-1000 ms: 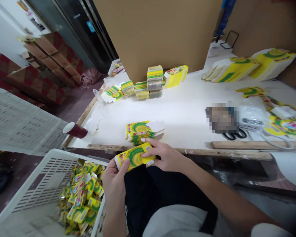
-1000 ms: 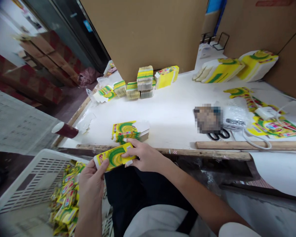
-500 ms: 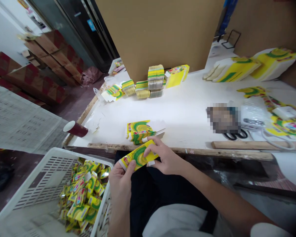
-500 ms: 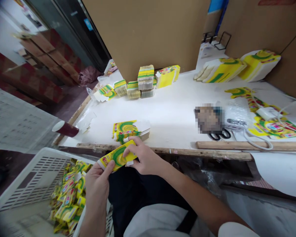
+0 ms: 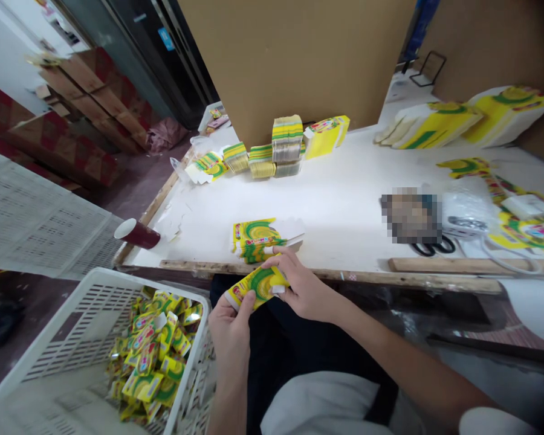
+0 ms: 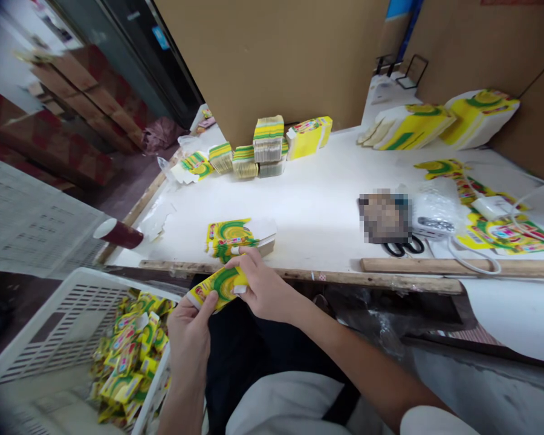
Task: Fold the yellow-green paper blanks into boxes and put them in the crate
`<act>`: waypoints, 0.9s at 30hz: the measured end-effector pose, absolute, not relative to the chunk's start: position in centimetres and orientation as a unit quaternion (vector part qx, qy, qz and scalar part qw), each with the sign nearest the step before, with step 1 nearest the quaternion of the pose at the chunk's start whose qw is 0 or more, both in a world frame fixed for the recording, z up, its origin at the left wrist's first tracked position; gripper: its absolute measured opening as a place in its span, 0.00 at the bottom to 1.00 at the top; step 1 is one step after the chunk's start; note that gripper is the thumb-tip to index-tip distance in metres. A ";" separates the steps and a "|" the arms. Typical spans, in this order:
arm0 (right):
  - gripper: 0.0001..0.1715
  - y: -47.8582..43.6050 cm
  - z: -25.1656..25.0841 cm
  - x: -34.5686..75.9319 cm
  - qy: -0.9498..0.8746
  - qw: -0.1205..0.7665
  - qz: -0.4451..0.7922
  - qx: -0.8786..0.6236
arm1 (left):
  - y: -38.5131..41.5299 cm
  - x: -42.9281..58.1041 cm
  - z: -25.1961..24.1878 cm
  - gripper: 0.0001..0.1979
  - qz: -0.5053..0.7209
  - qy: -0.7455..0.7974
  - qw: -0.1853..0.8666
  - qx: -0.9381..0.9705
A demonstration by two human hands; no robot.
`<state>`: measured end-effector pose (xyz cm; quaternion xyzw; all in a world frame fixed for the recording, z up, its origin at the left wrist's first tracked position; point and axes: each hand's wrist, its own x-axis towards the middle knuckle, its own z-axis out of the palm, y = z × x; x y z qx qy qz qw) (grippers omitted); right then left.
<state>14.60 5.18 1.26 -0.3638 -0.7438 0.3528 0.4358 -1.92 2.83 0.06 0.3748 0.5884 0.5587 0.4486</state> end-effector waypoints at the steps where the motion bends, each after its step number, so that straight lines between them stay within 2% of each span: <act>1: 0.22 5.2 1.0 14.4 -0.730 0.454 0.353 -0.370 | 2.8 -1.9 0.0 0.14 0.557 0.591 0.448 0.373; 4: 0.24 5.2 0.4 13.8 -0.671 0.505 0.390 -0.378 | 2.8 -2.0 0.2 0.15 0.560 0.589 0.460 0.358; 8: 0.32 5.5 0.4 14.0 -0.577 0.508 0.563 -0.303 | 2.8 -2.3 0.7 0.16 0.575 0.547 0.532 0.295; 10: 0.36 5.7 0.7 14.3 -0.560 0.511 0.597 -0.261 | 2.8 -2.4 0.9 0.16 0.565 0.526 0.585 0.249; 13: 0.37 5.7 1.2 14.9 -0.578 0.519 0.585 -0.234 | 2.9 -2.4 1.0 0.17 0.543 0.503 0.646 0.187; 16: 0.32 5.5 1.5 15.0 -0.579 0.528 0.574 -0.239 | 2.9 -2.0 1.1 0.15 0.539 0.490 0.670 0.142; 19: 0.28 5.4 1.5 14.9 -0.580 0.535 0.556 -0.261 | 2.9 -1.6 1.2 0.12 0.535 0.493 0.676 0.115; 27: 0.27 5.4 1.3 14.6 -0.600 0.538 0.517 -0.289 | 2.9 -1.5 1.2 0.04 0.532 0.504 0.677 0.072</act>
